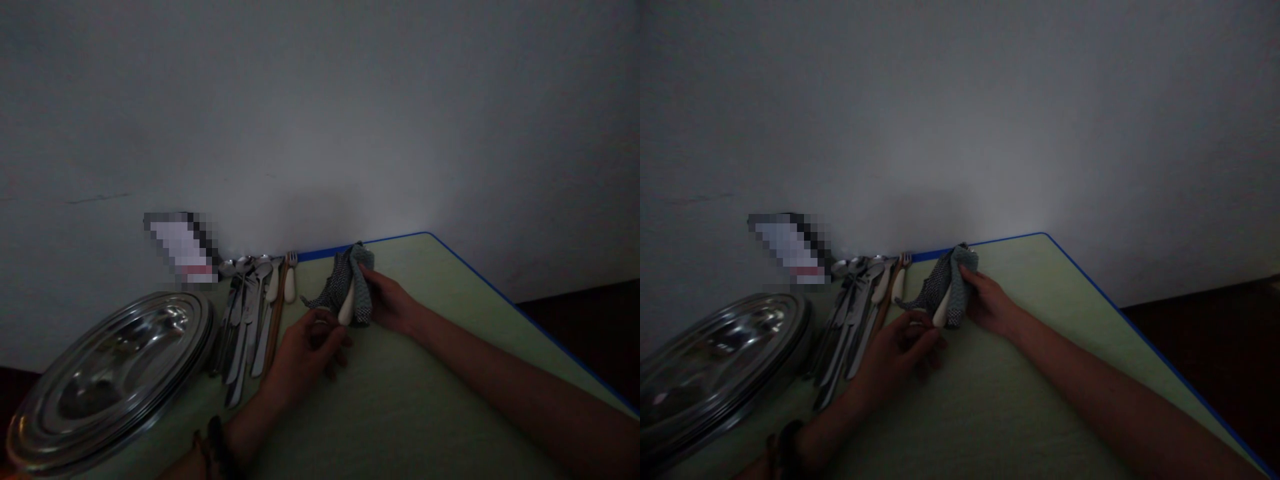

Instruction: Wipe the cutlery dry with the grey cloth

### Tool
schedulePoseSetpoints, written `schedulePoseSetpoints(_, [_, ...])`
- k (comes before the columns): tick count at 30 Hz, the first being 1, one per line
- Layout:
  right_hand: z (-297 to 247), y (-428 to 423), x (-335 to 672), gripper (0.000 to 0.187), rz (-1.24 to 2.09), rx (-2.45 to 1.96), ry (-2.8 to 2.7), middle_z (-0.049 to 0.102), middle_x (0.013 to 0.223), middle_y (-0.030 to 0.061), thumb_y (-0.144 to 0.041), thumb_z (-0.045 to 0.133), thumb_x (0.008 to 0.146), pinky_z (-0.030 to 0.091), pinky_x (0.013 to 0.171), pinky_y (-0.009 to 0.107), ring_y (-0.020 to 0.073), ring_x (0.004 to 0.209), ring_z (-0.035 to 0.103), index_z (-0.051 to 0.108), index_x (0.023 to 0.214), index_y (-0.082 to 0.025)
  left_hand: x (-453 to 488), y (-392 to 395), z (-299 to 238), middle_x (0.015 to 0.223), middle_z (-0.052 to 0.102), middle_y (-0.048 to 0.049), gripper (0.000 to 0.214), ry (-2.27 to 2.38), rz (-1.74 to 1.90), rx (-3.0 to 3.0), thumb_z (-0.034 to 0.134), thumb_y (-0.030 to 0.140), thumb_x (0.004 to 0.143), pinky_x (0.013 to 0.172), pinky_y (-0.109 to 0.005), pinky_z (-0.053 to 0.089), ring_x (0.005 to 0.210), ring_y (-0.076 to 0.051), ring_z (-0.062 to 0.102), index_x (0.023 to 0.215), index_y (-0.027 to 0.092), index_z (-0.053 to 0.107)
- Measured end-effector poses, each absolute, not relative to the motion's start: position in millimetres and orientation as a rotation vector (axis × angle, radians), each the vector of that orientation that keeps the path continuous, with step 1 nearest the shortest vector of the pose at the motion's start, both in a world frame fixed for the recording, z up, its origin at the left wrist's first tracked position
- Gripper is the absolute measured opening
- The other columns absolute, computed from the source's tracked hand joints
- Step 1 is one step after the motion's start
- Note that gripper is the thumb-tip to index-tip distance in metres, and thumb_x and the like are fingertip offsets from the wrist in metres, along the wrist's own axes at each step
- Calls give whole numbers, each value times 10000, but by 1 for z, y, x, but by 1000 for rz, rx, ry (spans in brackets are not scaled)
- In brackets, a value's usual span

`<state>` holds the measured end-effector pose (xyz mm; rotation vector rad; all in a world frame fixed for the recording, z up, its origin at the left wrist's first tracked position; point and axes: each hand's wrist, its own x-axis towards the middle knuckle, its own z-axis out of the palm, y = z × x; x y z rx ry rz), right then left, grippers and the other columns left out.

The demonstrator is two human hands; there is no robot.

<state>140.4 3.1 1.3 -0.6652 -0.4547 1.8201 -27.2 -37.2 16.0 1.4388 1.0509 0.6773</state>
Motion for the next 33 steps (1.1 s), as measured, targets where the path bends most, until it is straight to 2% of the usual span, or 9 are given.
schedulePoseSetpoints(12, [-1,3,141,181,1791,-642,-484,657,813,44,-282,550,785,423,841,340,178,869,592,583,913,-158,-28,-36,12,854,687,-67,145,1031,660,1489,544,296,791,409,-193,476,595,-134,641,816,159,503])
schedulePoseSetpoints(18, [-1,2,141,181,1779,-649,-512,655,813,36,-304,574,765,428,826,340,180,864,592,579,890,-173,-28,-35,11,778,688,-70,159,1034,672,1429,562,286,770,433,-218,487,548,-132,631,810,144,504])
schedulePoseSetpoints(33, [2,-6,137,245,1744,-736,-667,645,806,26,-339,607,734,449,772,345,180,833,592,554,924,-194,-29,-38,11,830,684,-93,196,987,624,1440,526,321,804,441,-204,461,589,-129,623,817,126,528])
